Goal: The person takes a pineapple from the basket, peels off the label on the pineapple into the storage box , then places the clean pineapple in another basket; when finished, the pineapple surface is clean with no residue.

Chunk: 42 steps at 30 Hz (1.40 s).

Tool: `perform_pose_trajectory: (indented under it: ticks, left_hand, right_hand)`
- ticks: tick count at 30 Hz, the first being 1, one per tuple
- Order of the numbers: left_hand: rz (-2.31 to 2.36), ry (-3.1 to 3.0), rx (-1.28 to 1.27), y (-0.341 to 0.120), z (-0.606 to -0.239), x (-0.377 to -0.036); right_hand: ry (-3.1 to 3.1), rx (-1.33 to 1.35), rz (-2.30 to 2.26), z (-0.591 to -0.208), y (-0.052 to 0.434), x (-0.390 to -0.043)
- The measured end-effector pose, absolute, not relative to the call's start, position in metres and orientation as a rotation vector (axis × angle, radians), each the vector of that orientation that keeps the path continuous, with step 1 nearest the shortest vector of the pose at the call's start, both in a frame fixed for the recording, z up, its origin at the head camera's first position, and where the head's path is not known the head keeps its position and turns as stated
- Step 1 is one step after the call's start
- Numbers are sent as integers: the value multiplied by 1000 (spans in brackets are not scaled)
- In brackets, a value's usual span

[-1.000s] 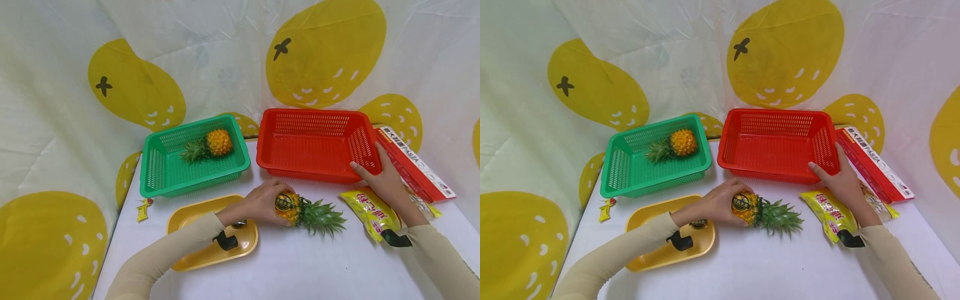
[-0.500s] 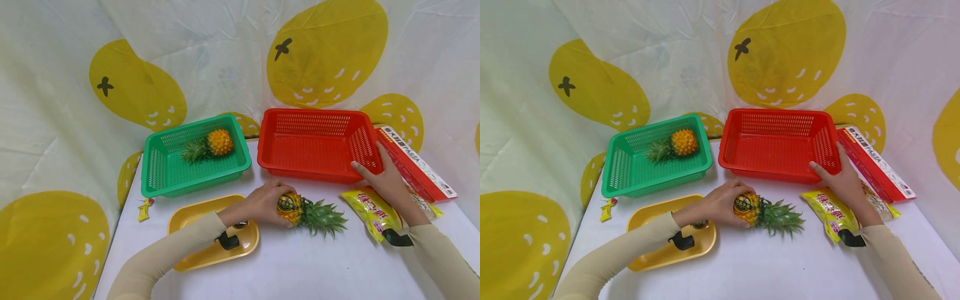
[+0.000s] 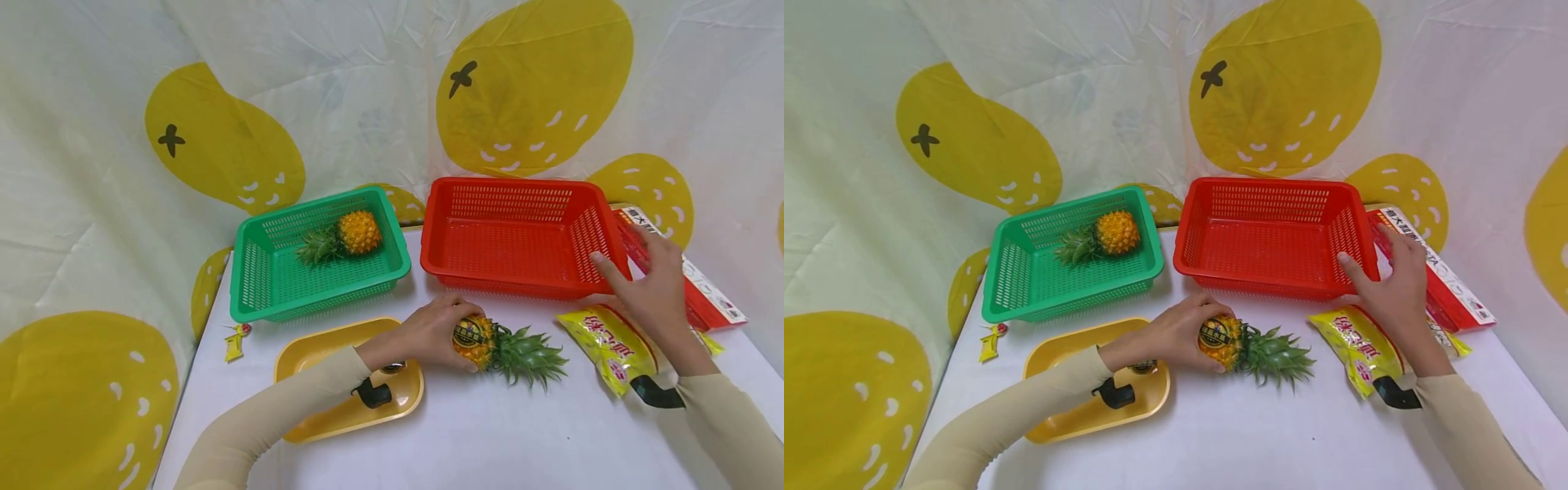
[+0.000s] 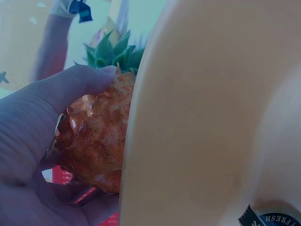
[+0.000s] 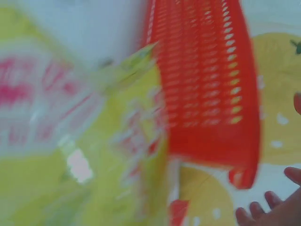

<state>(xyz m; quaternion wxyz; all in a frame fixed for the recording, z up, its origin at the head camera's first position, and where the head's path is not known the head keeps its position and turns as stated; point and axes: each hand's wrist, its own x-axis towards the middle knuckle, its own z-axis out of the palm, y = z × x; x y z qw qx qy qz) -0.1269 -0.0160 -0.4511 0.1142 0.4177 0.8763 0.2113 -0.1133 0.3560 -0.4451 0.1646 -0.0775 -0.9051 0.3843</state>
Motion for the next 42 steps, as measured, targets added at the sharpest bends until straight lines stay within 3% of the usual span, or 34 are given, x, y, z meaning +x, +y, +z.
perform_pose_trajectory:
  ticks: [4,10,20,32,42]
  left_hand:
    - [629,2568,1226,-17,-452,-127]
    - [641,2568,1248,-17,-454,-128]
    - [650,2573,1252,-17,-453,-127]
    - [653,2568,1251,-18,-453,-127]
    - [647,2576,1245,-17,-454,-127]
  right_hand:
    - [-2429,-125,1086,-428,339,-105]
    - [-2293,263,1218,-409,310,-91]
    - [-2406,655,1138,-415,272,-73]
    - [-2694,768,1032,-478,247,-64]
    - [-2744,791,977,-490,247,-71]
